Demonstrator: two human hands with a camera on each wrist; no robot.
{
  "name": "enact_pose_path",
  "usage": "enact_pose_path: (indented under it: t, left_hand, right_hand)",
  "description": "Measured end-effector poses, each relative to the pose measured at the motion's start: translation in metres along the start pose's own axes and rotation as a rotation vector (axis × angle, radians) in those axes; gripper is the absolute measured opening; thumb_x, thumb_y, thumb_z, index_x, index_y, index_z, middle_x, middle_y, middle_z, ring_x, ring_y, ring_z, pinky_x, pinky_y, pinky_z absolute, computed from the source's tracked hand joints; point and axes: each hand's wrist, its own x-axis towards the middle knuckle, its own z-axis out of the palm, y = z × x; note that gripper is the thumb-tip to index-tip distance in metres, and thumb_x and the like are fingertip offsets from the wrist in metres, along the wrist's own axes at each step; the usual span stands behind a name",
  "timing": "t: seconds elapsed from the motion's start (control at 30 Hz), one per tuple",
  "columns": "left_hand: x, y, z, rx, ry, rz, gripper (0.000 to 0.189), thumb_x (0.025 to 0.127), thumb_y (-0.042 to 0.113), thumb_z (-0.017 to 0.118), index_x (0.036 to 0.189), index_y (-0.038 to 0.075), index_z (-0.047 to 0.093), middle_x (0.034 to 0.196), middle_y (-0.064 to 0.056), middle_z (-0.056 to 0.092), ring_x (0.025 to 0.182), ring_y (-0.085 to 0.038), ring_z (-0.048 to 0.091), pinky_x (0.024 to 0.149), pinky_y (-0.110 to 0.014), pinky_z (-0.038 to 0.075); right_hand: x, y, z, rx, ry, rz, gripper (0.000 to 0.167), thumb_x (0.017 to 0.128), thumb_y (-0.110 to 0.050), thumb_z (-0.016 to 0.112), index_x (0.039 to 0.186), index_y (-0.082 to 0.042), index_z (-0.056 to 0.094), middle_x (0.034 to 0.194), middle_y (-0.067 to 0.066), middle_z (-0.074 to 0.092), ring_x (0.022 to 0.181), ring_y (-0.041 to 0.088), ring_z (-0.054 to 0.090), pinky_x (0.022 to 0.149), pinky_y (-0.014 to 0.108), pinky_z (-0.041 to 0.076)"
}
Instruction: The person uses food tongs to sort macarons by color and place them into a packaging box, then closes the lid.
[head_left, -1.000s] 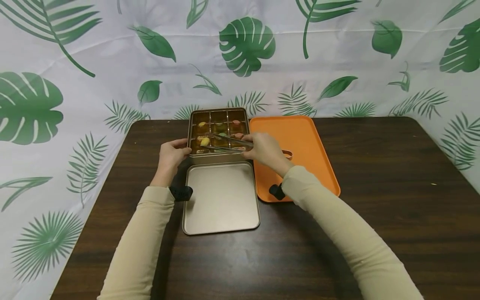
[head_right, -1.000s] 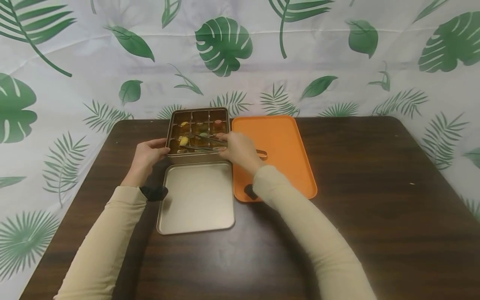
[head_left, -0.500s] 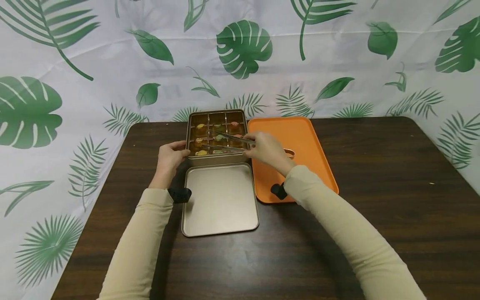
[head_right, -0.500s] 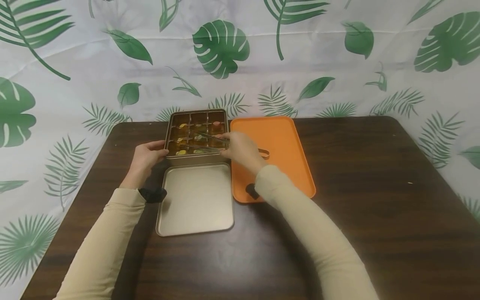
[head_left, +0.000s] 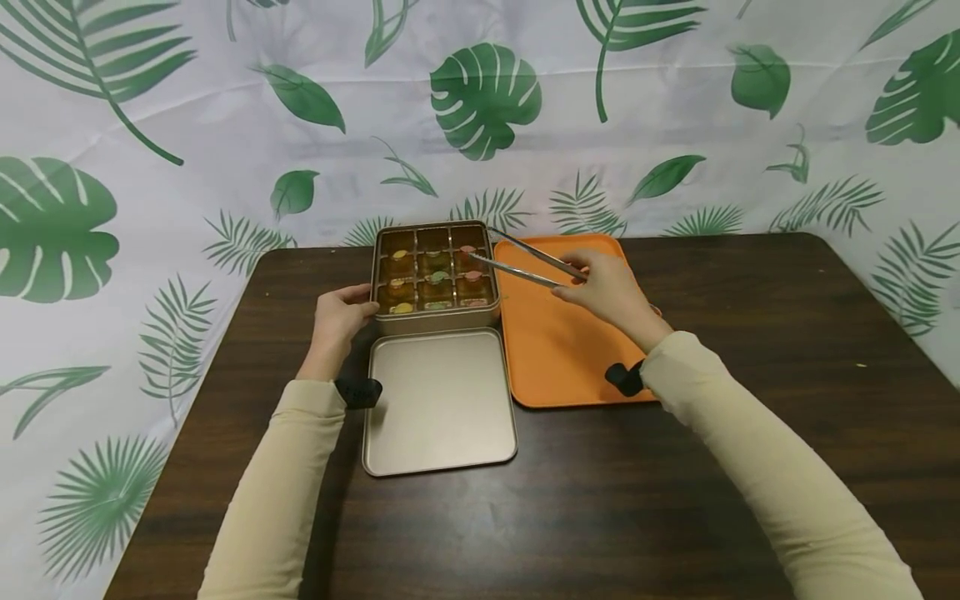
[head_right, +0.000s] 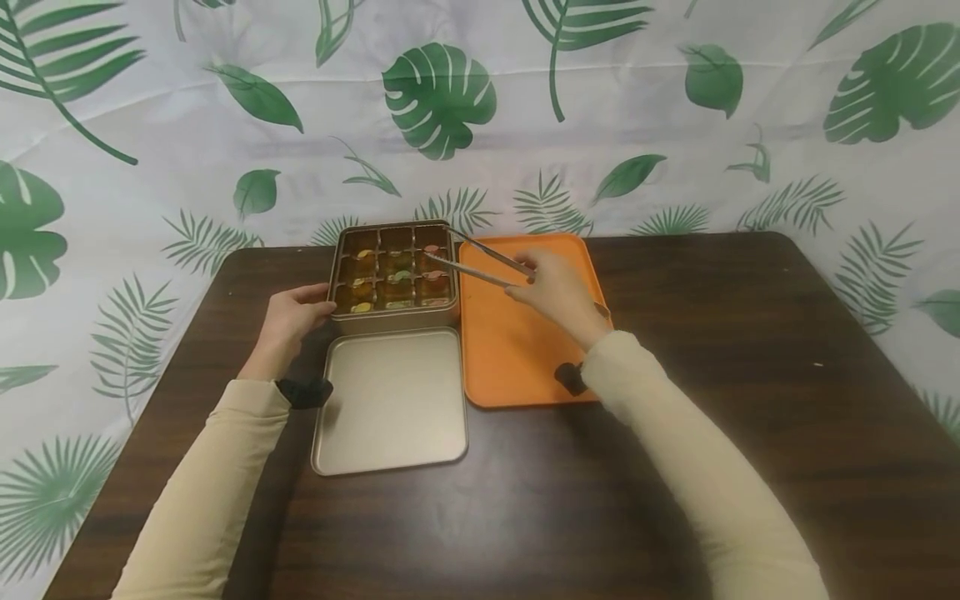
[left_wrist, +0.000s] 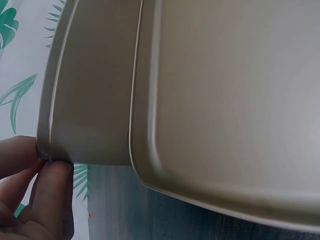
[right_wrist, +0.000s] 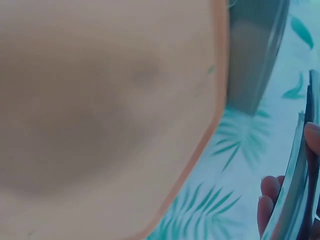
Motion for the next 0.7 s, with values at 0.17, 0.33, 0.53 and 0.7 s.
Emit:
enact_pose_path:
  t: [0.17, 0.33, 0.53, 0.7]
  left_hand:
    - [0.000, -0.002, -0.001, -0.002, 0.005, -0.004, 0.045, 0.094, 0.000, 0.053, 0.138, 0.000, 0.049, 0.141, -0.020, 0.050, 0.122, -0.030, 0.053, 0.106, -0.036, 0.047]
    - [0.000, -0.003, -0.001, 0.014, 0.004, -0.003, 0.045, 0.094, 0.001, 0.053, 0.139, 0.001, 0.049, 0.141, -0.020, 0.049, 0.121, -0.030, 0.053, 0.106, -0.037, 0.047]
    - [0.000, -0.002, -0.001, 0.014, 0.002, -0.006, 0.045, 0.094, 0.002, 0.053, 0.139, 0.001, 0.049, 0.142, -0.020, 0.047, 0.123, -0.030, 0.052, 0.107, -0.037, 0.046]
    - [0.000, -0.002, 0.001, 0.011, 0.002, -0.006, 0.045, 0.094, 0.002, 0.053, 0.139, 0.001, 0.049, 0.142, -0.019, 0.048, 0.121, -0.028, 0.052, 0.107, -0.036, 0.046]
  right_hand:
    - [-0.015, 0.027, -0.013, -0.086, 0.037, 0.031, 0.055, 0.088, -0.019, 0.069, 0.136, -0.001, 0.050, 0.125, 0.026, 0.056, 0.103, 0.039, 0.060, 0.083, 0.052, 0.052]
    - [-0.026, 0.059, -0.026, -0.137, 0.075, 0.067, 0.054, 0.087, -0.019, 0.069, 0.133, 0.004, 0.051, 0.117, 0.028, 0.056, 0.098, 0.040, 0.058, 0.079, 0.053, 0.049]
    - [-0.038, 0.094, -0.044, -0.180, 0.115, 0.144, 0.056, 0.086, -0.022, 0.069, 0.132, 0.005, 0.051, 0.110, 0.029, 0.058, 0.097, 0.042, 0.055, 0.077, 0.055, 0.046]
    - [-0.047, 0.122, -0.057, -0.229, 0.133, 0.210, 0.059, 0.085, -0.027, 0.069, 0.132, 0.004, 0.051, 0.113, 0.033, 0.058, 0.095, 0.047, 0.056, 0.074, 0.058, 0.046]
